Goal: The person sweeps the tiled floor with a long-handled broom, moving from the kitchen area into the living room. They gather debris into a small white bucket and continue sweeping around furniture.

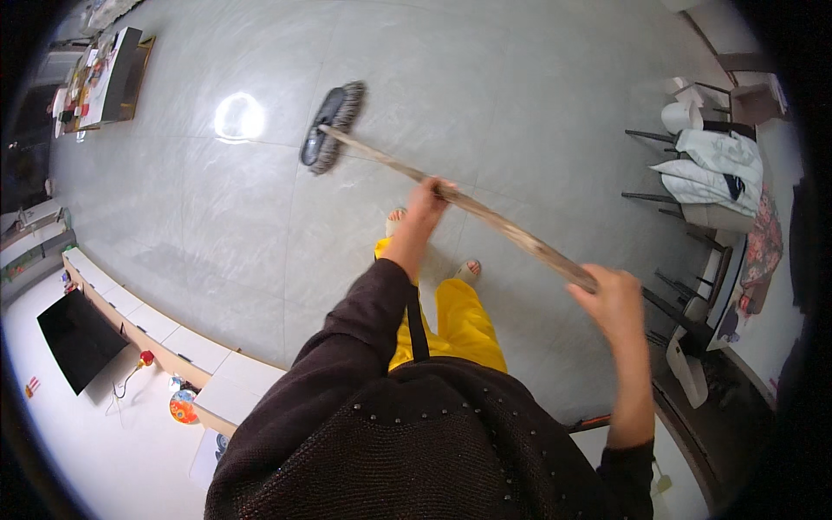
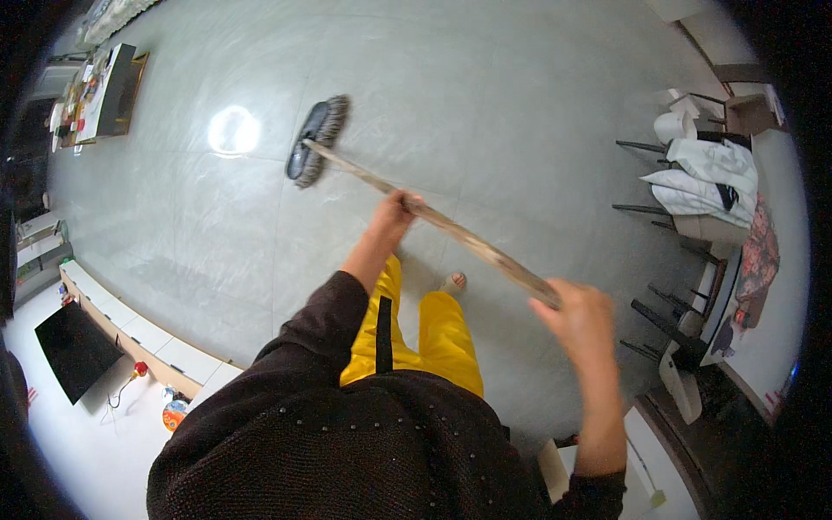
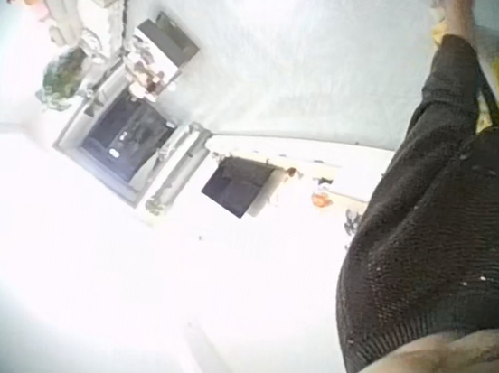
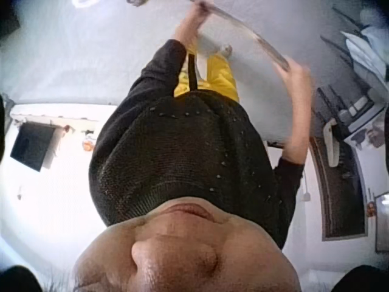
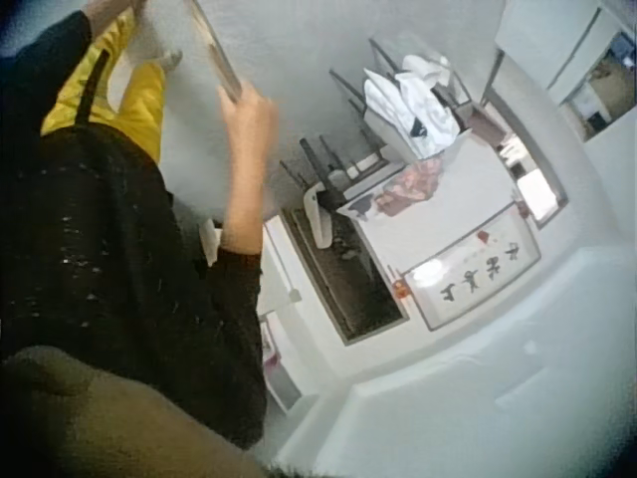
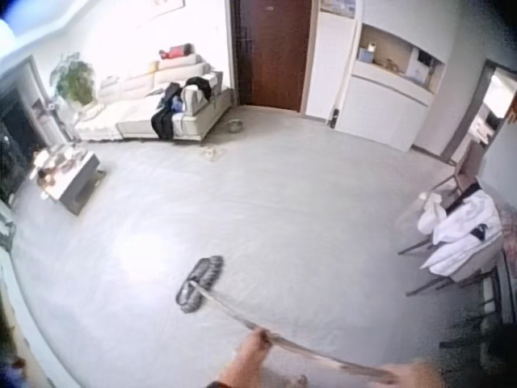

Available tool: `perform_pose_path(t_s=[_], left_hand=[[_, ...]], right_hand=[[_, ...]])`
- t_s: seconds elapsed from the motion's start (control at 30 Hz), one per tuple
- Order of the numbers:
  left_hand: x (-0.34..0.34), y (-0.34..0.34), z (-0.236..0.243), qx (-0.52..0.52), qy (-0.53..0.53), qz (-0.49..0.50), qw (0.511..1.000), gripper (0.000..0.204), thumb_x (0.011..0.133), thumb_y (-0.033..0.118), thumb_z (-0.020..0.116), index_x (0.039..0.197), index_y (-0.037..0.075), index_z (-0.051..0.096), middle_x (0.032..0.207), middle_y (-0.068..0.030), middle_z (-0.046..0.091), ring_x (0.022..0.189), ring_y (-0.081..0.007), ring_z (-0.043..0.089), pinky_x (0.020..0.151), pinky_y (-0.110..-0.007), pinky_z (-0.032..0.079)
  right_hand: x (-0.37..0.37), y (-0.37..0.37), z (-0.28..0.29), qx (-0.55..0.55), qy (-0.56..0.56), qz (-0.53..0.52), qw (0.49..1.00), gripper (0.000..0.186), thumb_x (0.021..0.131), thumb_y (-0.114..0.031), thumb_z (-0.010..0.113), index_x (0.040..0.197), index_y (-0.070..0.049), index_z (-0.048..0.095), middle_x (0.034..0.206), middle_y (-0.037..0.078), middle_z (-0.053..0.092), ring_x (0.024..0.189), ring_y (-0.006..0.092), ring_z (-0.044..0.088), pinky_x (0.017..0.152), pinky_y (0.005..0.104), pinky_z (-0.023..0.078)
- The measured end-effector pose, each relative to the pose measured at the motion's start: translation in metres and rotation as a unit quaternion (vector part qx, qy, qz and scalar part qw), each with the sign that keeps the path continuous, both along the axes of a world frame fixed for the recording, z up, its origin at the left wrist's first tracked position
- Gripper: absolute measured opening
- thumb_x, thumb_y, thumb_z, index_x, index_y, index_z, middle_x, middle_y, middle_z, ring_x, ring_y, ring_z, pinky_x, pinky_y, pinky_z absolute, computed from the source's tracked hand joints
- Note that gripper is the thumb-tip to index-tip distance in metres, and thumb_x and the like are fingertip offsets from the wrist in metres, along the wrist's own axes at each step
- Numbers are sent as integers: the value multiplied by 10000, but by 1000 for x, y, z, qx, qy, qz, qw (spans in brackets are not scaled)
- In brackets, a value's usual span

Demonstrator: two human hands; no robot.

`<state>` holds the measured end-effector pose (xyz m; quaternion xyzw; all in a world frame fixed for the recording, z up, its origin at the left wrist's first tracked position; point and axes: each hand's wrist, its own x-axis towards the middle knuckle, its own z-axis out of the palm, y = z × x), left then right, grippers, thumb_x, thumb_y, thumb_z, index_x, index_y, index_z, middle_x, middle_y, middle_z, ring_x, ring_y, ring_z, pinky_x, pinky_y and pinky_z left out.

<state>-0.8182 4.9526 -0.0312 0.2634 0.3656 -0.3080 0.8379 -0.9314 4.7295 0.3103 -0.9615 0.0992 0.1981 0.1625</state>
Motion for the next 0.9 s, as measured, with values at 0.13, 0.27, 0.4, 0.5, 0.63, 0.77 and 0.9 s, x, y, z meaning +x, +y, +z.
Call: perform_pose_path(t_s=[0.13, 0.27, 0.4, 0.5, 0.63, 0.77, 0.9], left_hand=[[76, 134, -42, 41, -26, 81, 996, 174, 935, 178, 418, 885, 20, 471, 809, -149, 559, 783, -285, 564, 780, -423, 490], [147, 257, -53, 175, 34, 128, 976, 219, 965, 202, 358, 938, -9, 409, 818, -144, 506, 732, -279, 531, 730, -432, 491], [169, 319, -31, 163, 30, 152, 974, 204, 939, 159, 380, 964, -43, 369, 840, -159, 503, 750, -275, 529, 721, -415, 498], [151, 256, 25, 156, 68, 133, 976, 337, 925, 218, 442, 1036, -83, 341, 862, -168, 500, 747, -287, 531, 688, -394, 517], [115, 207, 14, 152, 165, 143, 964, 379, 922, 323, 468, 990, -42, 388, 796, -168, 521, 723, -290, 530, 647, -417, 494], [47, 97, -15, 142, 127, -4, 982, 398, 939, 326, 380, 748, -2, 500, 647, -184, 546, 712, -315, 532, 771, -498, 437], [-24, -90, 25, 54, 161, -54, 984, 244, 895, 195, 402, 757, 4, 465, 715, -199, 535, 763, -343, 532, 833, -463, 433]], right_hand=[[71, 93, -60, 16, -3, 90, 996, 290, 738, -297, 685, 835, -36, 603, 674, 144, 611, 629, 301, 617, 561, 401, 476], [133, 193, -101, 116, 5, 110, 987, 277, 765, -296, 650, 850, -40, 588, 735, 125, 626, 680, 302, 619, 593, 409, 486], [161, 221, -84, 130, -11, 158, 979, 277, 777, -290, 647, 873, -36, 596, 756, 106, 641, 659, 276, 624, 582, 399, 490], [133, 168, -79, 145, -50, 125, 980, 305, 775, -298, 652, 926, -37, 611, 751, 98, 643, 643, 269, 624, 581, 389, 491], [67, 68, -45, 146, -21, 94, 985, 359, 755, -302, 677, 1006, -50, 622, 787, 104, 654, 662, 259, 634, 584, 368, 491], [1, -27, -14, 144, -56, -4, 988, 272, 738, -282, 698, 887, -60, 652, 690, 100, 633, 581, 251, 609, 545, 351, 474], [-65, -145, 43, 74, -15, -197, 977, 211, 754, -229, 688, 738, -22, 654, 570, 102, 571, 490, 191, 551, 498, 308, 431]])
